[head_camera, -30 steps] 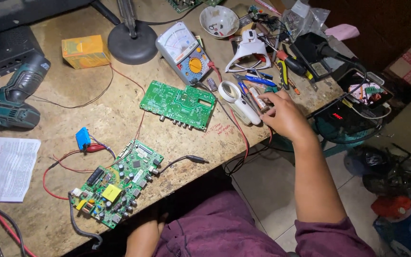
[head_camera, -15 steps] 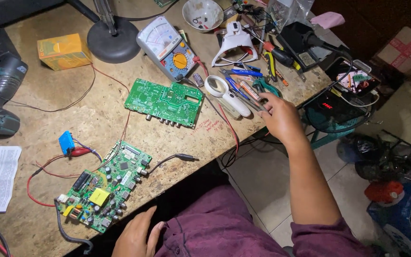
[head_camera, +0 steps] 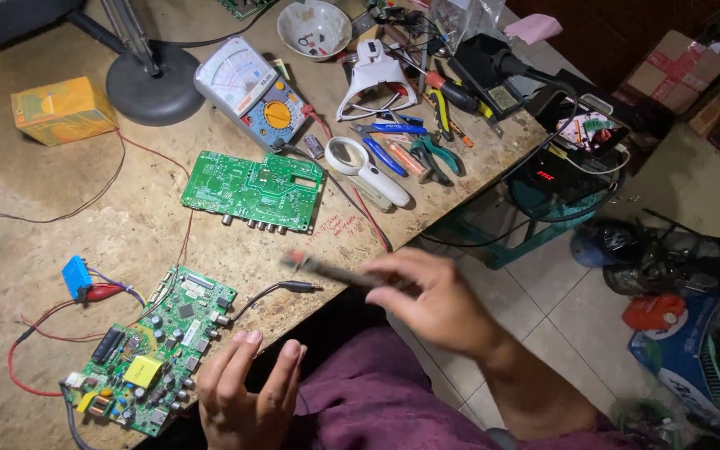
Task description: Repairing an electronic circuit board by soldering components, inspecting the board with a magnifying glass, and testing circuits with multimeter probes.
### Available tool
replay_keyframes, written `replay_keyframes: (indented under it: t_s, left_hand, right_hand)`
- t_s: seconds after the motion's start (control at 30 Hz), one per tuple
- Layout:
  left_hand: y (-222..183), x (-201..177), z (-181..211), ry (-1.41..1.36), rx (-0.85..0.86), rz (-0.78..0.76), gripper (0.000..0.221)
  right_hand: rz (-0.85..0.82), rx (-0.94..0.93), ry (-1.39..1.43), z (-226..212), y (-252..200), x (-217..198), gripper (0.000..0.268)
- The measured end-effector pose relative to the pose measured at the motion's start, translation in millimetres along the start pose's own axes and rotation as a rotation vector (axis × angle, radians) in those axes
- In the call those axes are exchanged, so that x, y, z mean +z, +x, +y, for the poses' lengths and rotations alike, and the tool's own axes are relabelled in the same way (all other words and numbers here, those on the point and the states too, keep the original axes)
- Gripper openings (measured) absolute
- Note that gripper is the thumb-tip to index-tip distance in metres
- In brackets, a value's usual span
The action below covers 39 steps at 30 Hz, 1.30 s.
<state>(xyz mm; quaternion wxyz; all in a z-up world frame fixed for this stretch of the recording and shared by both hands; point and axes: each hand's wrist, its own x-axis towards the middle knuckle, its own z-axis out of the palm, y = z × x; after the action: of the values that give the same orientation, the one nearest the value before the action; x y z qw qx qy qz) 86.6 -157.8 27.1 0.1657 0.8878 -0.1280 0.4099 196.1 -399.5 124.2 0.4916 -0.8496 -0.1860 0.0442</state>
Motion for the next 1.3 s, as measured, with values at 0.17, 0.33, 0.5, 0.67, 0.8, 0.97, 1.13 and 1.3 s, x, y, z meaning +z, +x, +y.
replay_keyframes:
  t_s: [0.17,0.33,0.5,0.67,0.8,0.97,1.13,1.3]
  left_hand:
    - [38.2,15.1,5.7,0.268,0.129,-0.006,0.022]
    - [41.2,46.0,-10.3,0.076,0.096,-0.120,0.014]
    - [31.8,79.6,-15.5,0.098,0.023,-0.183,0.019]
    - [25.0,97.1,-22.8,0.138,-0.050,-0.270,0.034]
    - [23.9,104.0,-25.5,0.113,-0.115,-0.266,0.033]
    - [25.2,104.9,-23.7,0.154,-0.116,-0.265,0.027]
    - [22.6,104.8,-25.5,0.142,-0.134,-0.288,0.032]
    - [22.4,103.9,-23.2,0.154,-0.162,-0.298,0.034]
  right_hand:
    - [-0.257,-0.159,0.187,-11.4,-21.9,26.5,0.031]
    - [-0.070,-0.211,0.096,44.2,6.8,-34.5,0.046]
    - [0.544,0.101,-0.755,256.4,41.5,-217.9,0.032]
    - [0.371,0.580,-1.119,344.3,62.2,-291.9,0.102]
    - [0.375,0.455,-1.174,376.5,74.3,-299.8,0.116]
    - [0.415,0.287,-1.228,389.7,65.3,-308.0,0.122]
    - [0.680,0.400,-0.892,304.2,57.6,-284.7,0.092]
    - [1.088,0.399,0.069,352.3,49.2,-297.3,0.059]
